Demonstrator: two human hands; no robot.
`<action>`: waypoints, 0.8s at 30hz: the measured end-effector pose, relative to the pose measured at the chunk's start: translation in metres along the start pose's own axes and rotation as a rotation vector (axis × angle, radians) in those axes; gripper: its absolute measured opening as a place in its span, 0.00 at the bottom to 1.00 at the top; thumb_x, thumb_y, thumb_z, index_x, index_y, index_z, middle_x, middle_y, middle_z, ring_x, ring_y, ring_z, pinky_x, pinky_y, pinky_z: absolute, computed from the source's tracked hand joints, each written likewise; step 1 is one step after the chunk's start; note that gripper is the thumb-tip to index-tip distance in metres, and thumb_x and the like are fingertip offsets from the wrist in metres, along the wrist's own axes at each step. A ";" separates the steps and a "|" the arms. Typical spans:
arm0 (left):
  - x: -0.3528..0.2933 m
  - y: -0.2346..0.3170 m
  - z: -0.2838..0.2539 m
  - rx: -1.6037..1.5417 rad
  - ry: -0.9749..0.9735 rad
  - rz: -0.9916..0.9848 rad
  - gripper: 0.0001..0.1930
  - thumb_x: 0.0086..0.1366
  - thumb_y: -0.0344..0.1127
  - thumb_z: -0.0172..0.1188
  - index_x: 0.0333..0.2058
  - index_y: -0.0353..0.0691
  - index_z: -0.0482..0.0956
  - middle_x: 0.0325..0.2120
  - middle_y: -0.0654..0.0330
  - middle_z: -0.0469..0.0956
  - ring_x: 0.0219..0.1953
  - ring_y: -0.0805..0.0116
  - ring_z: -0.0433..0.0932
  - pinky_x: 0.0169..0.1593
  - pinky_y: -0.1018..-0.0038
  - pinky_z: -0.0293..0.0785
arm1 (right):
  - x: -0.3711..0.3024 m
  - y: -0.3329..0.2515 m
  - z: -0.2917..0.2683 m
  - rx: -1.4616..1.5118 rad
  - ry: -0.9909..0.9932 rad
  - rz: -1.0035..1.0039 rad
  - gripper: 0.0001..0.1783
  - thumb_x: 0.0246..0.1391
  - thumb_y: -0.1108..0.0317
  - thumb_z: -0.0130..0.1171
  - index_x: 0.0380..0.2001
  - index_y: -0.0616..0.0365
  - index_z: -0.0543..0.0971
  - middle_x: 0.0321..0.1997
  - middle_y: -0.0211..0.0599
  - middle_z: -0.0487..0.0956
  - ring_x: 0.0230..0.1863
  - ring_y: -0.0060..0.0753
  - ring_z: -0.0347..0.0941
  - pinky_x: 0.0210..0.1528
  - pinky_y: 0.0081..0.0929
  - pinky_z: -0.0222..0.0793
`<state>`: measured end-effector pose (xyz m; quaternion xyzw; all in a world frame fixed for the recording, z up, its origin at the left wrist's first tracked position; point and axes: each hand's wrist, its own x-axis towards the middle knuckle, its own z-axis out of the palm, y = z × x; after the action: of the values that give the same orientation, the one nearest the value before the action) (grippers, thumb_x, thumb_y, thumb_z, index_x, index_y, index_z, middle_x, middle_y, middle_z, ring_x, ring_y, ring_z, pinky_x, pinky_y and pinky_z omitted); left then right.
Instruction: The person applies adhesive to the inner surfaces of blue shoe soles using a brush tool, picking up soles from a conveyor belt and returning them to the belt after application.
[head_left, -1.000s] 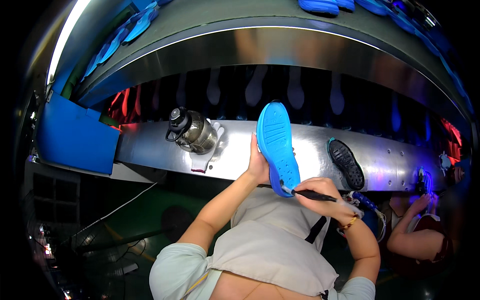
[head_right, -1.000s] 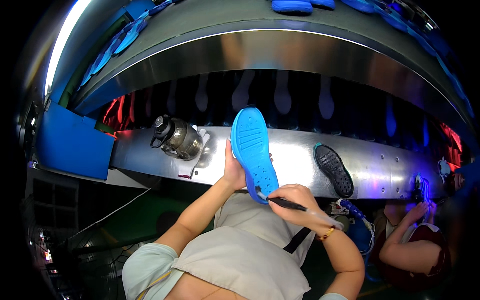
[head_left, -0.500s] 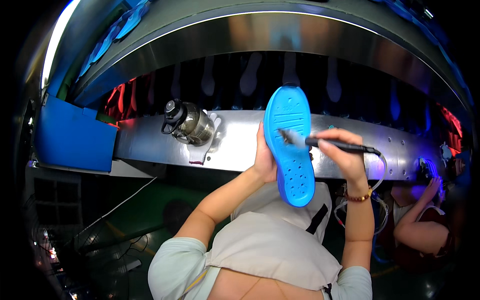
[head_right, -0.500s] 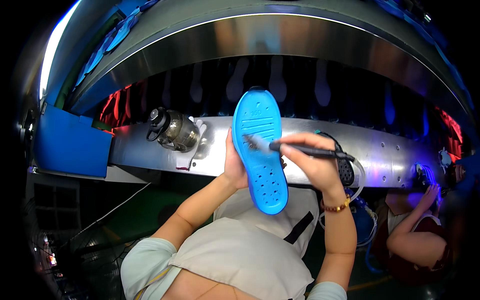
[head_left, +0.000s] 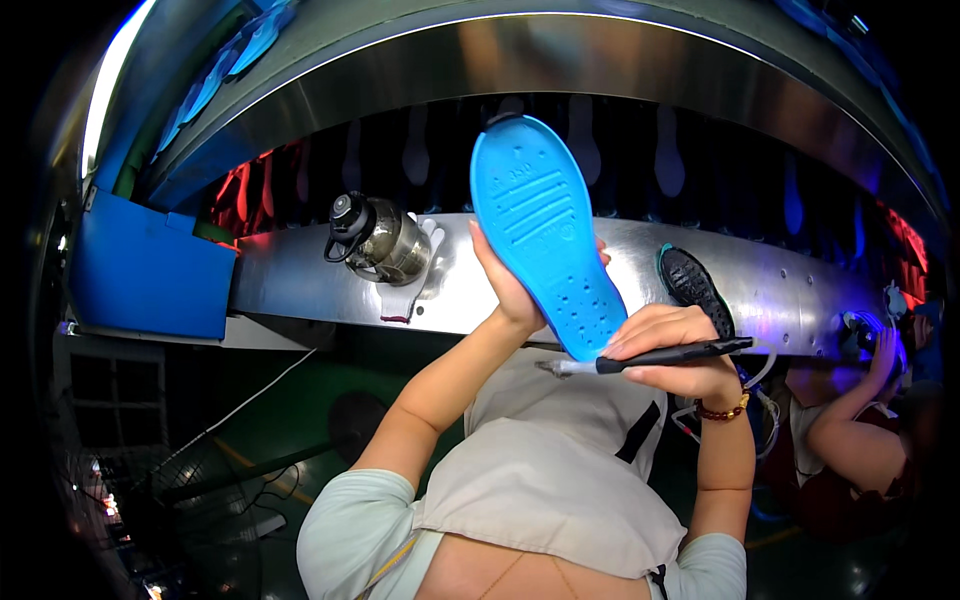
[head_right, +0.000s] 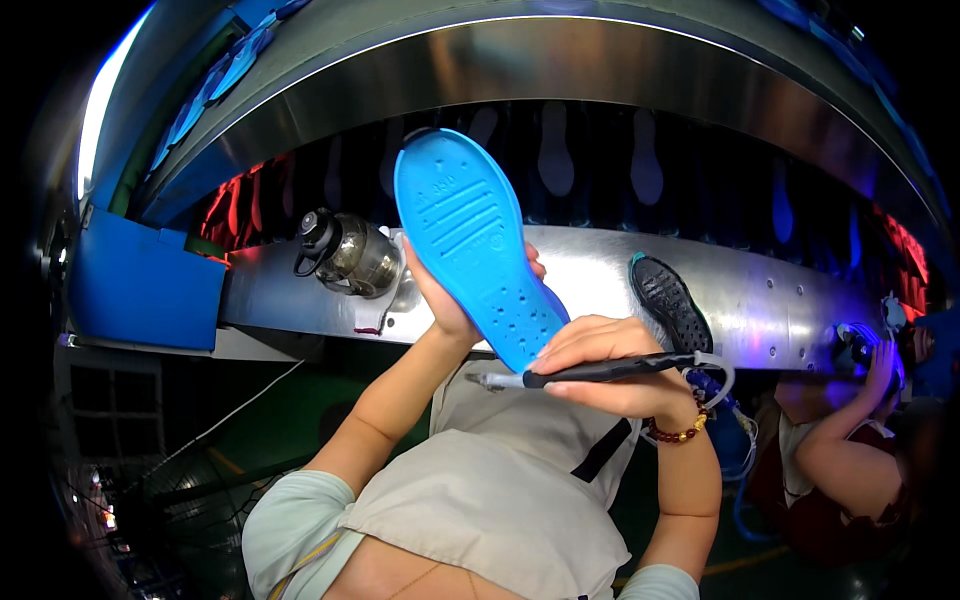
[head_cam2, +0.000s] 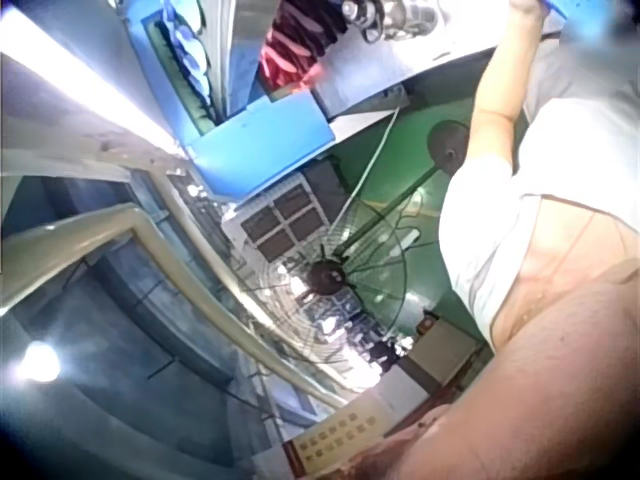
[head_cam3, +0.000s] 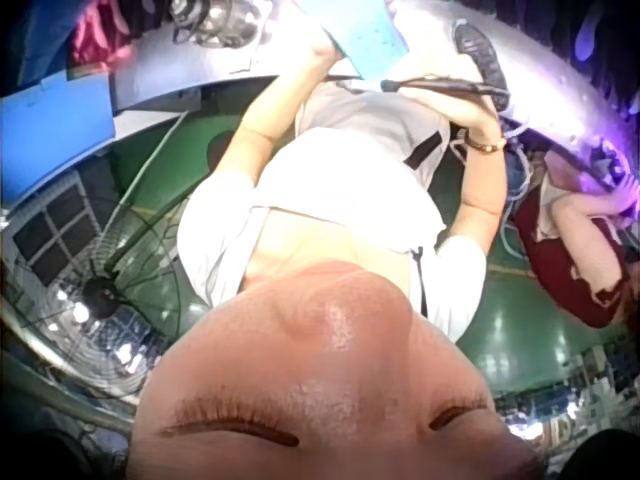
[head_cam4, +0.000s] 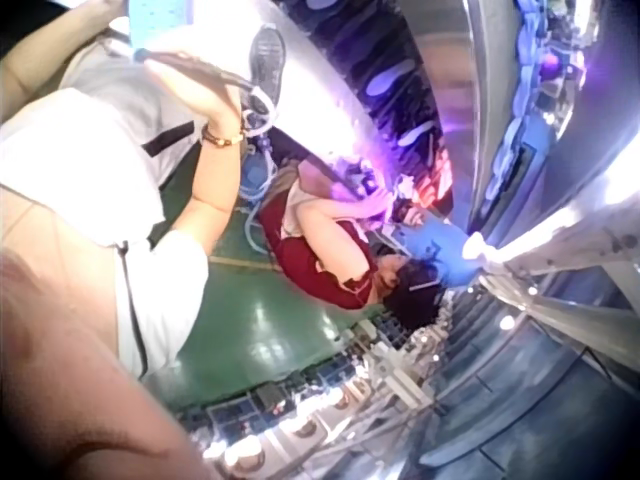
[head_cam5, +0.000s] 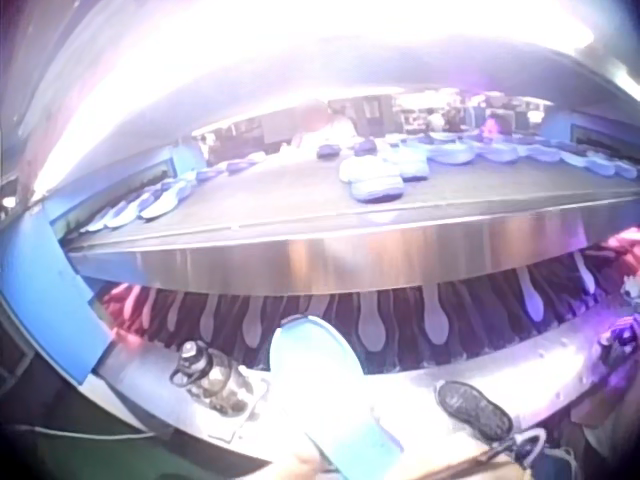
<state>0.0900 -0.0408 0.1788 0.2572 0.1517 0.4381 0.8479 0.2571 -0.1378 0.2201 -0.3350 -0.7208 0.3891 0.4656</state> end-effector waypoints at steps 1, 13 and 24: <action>0.002 0.002 -0.001 -0.034 0.022 0.038 0.52 0.46 0.78 0.16 0.45 0.34 0.65 0.29 0.46 0.74 0.31 0.55 0.75 0.35 0.61 0.73 | -0.002 0.002 0.001 0.059 0.031 0.004 0.09 0.36 0.79 0.61 0.27 0.62 0.79 0.31 0.42 0.79 0.34 0.35 0.75 0.40 0.27 0.70; 0.012 0.029 0.019 0.069 0.060 0.096 0.53 0.45 0.79 0.17 0.43 0.33 0.67 0.30 0.46 0.74 0.30 0.55 0.75 0.35 0.62 0.74 | -0.018 0.016 0.008 -0.010 0.337 0.107 0.10 0.38 0.81 0.58 0.30 0.64 0.78 0.34 0.44 0.78 0.37 0.36 0.74 0.43 0.29 0.69; -0.003 0.018 0.024 -0.029 -0.052 -0.009 0.48 0.53 0.73 0.24 0.57 0.33 0.52 0.51 0.45 0.61 0.52 0.52 0.64 0.53 0.59 0.64 | -0.021 0.027 0.022 0.689 0.523 0.233 0.11 0.45 0.78 0.54 0.35 0.70 0.74 0.39 0.51 0.75 0.43 0.38 0.72 0.48 0.28 0.67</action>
<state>0.0881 -0.0414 0.2087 0.2554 0.1242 0.4298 0.8571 0.2465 -0.1482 0.1821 -0.3265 -0.3645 0.5584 0.6698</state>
